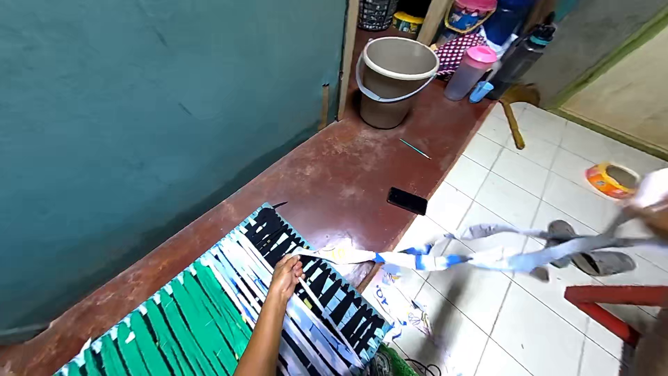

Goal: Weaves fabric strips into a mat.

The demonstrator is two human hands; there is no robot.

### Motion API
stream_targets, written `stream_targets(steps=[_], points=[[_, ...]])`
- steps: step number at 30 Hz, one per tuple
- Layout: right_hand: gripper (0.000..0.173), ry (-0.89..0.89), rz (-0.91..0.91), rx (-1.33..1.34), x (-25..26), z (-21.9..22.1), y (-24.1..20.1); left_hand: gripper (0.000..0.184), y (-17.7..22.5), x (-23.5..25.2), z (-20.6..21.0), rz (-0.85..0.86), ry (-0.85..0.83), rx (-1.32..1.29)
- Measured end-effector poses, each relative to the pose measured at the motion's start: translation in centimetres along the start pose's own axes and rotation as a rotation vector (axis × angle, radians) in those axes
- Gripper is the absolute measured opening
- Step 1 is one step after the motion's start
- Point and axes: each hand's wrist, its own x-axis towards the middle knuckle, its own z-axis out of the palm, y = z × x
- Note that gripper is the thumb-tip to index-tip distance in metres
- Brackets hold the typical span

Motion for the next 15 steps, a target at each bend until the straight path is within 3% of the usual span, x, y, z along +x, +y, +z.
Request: stream_targets(steps=[2,7,9,11,12,15], points=[[0.045,-0.299,0.048,0.063,-4.9,3.6,-12.6,0.018,0.6,-0.6,0.5,0.013,-0.057,0.159],[0.05,-0.714,-0.623,0.481,-12.5,20.3,-29.5,0.025,2.0,-2.2,1.2,0.044,-0.185,0.383],[0.061,-0.886,-0.804,0.572,-16.6,24.2,-35.6,0.025,2.7,-2.9,1.2,0.08,-0.221,0.365],[0.069,-1.044,-0.915,0.605,-19.2,26.6,-39.4,0.024,3.2,-3.6,0.8,0.12,-0.229,0.311],[0.065,-1.118,-0.944,0.587,-19.7,27.4,-40.4,0.025,3.4,-3.9,0.5,0.138,-0.227,0.282],[0.025,-1.355,-0.911,0.432,-18.8,27.8,-41.2,0.025,3.5,-4.2,-0.9,0.17,-0.21,0.233]])
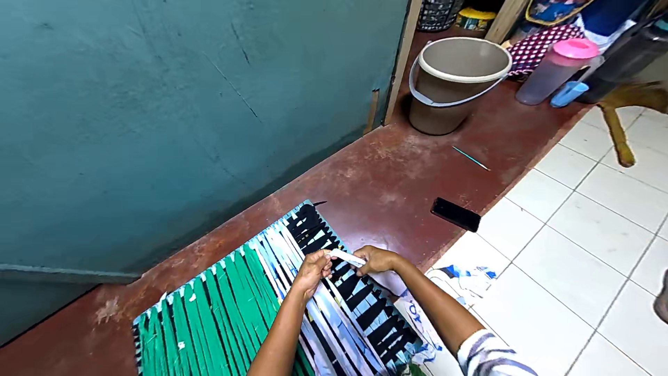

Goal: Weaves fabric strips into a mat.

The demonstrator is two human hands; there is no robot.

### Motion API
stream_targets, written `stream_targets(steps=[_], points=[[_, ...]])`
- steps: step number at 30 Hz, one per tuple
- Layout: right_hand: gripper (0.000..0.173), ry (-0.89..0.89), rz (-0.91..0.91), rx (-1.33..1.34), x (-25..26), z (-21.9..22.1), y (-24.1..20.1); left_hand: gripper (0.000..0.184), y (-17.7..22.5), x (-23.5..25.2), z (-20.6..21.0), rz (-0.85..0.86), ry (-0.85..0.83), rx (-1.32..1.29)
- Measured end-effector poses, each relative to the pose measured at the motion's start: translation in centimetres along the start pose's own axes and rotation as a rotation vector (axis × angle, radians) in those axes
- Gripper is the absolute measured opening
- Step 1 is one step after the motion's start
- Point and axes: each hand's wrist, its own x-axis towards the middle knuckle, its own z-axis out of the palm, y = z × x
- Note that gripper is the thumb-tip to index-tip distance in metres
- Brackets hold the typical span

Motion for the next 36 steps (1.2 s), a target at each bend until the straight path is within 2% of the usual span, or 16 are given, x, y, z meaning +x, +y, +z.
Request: stream_targets(steps=[1,3,6,10,14,16,20,26,30,36], points=[[0.018,-0.029,0.05,0.027,-0.6,-0.9,-0.1,0.025,-0.2,0.0,-0.5,-0.002,0.011,-0.004],[0.01,0.031,0.099,0.138,-2.4,-2.7,-0.2,0.024,-0.8,0.1,-1.1,-0.034,0.032,-0.007],[0.019,0.142,0.106,0.173,-4.5,-5.8,-2.5,0.024,-2.1,0.6,-1.1,-0.087,0.015,-0.025],[0.022,0.229,0.015,-0.009,-4.5,-9.2,-7.1,0.029,-2.7,1.2,0.8,-0.064,-0.148,-0.043],[0.024,0.296,-0.068,-0.154,-3.1,-11.2,-11.5,0.04,-0.2,1.7,3.2,0.041,-0.297,-0.19],[0.024,0.319,-0.097,-0.187,-2.3,-11.5,-12.9,0.039,2.1,2.0,3.9,0.101,-0.303,-0.272],[0.018,0.357,-0.15,-0.157,-0.6,-10.7,-13.9,0.035,7.6,2.8,3.3,0.192,-0.175,-0.202],[0.016,0.344,-0.14,0.136,1.2,-7.7,-10.6,0.021,12.6,4.8,-3.4,0.204,0.05,0.084],[0.019,0.447,-0.086,0.352,3.2,-4.6,-7.3,0.014,12.5,7.2,-8.3,0.131,0.181,0.218],[0.024,0.578,0.018,0.306,6.8,0.3,-3.1,0.017,8.8,12.0,-12.5,0.076,0.376,0.432]])
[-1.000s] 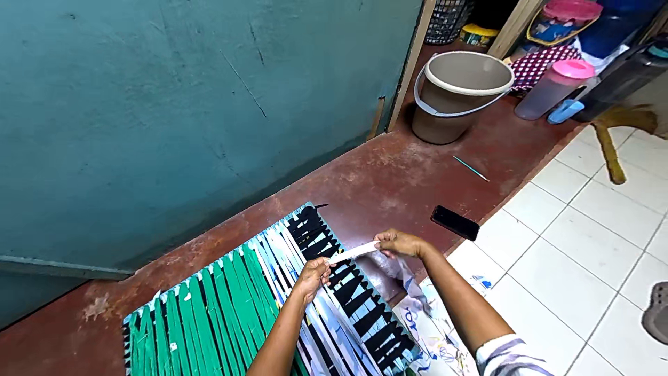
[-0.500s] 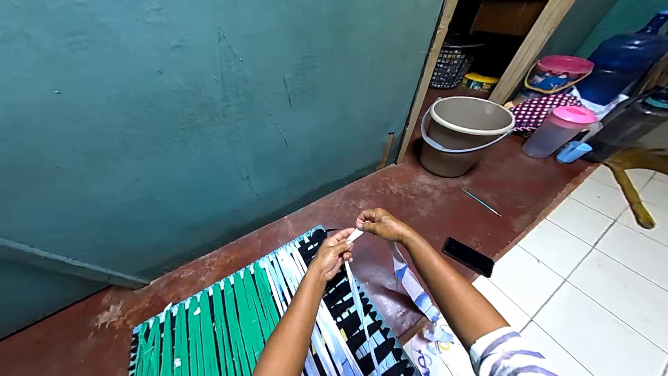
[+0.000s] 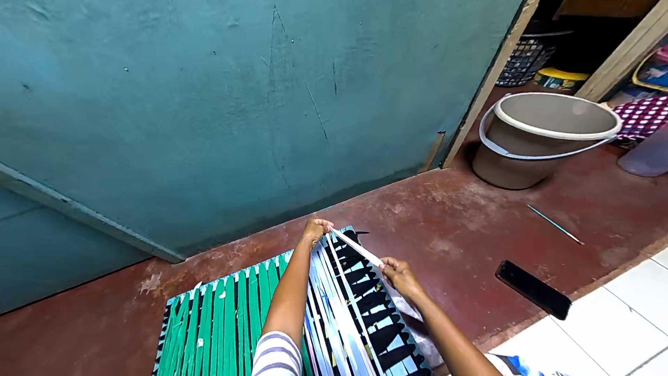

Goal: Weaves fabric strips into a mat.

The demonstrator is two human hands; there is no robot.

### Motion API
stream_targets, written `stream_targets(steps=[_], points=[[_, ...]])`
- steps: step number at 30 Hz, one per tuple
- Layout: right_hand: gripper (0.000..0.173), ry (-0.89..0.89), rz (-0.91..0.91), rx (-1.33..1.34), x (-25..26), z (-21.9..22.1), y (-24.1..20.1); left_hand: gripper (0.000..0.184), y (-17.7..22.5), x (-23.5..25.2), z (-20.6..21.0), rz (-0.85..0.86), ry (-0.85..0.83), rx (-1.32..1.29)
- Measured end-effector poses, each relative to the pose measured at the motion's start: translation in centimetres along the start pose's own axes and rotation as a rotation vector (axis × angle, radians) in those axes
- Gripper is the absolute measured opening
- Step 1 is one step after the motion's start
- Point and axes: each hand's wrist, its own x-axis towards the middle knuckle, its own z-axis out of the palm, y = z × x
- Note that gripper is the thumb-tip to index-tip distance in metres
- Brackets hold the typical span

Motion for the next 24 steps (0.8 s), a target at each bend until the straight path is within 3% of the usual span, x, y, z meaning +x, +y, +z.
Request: stream_targets(steps=[7,11,24], points=[[0.021,0.13,-0.005,0.02,0.4,3.4,4.1,0.018,-6.3,6.0,0.7,0.037,0.142,0.245],[0.022,0.204,-0.028,0.001,0.5,4.5,5.1,0.019,-6.4,6.4,1.4,-0.007,0.17,0.385],[0.025,0.138,-0.001,-0.145,0.5,5.0,7.2,0.022,-6.2,6.6,2.7,-0.12,0.139,0.63]])
